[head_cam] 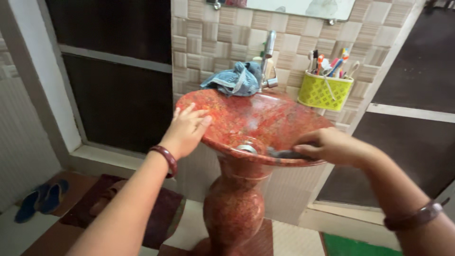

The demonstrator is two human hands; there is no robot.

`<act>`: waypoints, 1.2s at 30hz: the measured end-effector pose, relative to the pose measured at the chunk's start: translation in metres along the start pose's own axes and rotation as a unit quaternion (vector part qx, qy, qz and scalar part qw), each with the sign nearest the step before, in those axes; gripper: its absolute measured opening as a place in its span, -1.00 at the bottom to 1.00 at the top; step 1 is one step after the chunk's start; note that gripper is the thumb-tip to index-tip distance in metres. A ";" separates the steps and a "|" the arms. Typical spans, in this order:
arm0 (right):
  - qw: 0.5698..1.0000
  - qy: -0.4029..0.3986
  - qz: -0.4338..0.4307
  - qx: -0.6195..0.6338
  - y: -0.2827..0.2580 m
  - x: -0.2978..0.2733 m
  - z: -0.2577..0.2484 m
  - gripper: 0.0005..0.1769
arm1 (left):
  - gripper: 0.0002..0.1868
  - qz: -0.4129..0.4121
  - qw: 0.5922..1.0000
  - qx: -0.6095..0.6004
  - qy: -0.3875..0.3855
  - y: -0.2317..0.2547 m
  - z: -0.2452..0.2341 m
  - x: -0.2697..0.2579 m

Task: The person scrubs the inside of a red pedestal sink using a dark scouring pad. They move the pad around the basin and near the drain, then wipe the sink's rim and the area around the faucet.

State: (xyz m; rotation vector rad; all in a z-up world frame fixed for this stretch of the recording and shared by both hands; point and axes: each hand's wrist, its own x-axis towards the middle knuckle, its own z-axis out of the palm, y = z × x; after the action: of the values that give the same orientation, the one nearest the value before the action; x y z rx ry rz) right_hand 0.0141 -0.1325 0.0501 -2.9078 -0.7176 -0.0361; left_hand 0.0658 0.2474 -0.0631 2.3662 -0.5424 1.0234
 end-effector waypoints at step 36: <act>0.938 -0.132 -0.300 0.108 -0.105 0.194 0.041 -0.41 | -0.23 -0.188 0.967 0.052 -0.160 -0.018 -0.004 0.079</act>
State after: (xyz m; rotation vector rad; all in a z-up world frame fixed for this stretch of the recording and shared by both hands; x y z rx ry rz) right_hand 0.1365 0.0545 0.0348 -2.4013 -1.5211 0.3479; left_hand 0.1237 0.2518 -0.0065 2.6112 -0.1361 0.5141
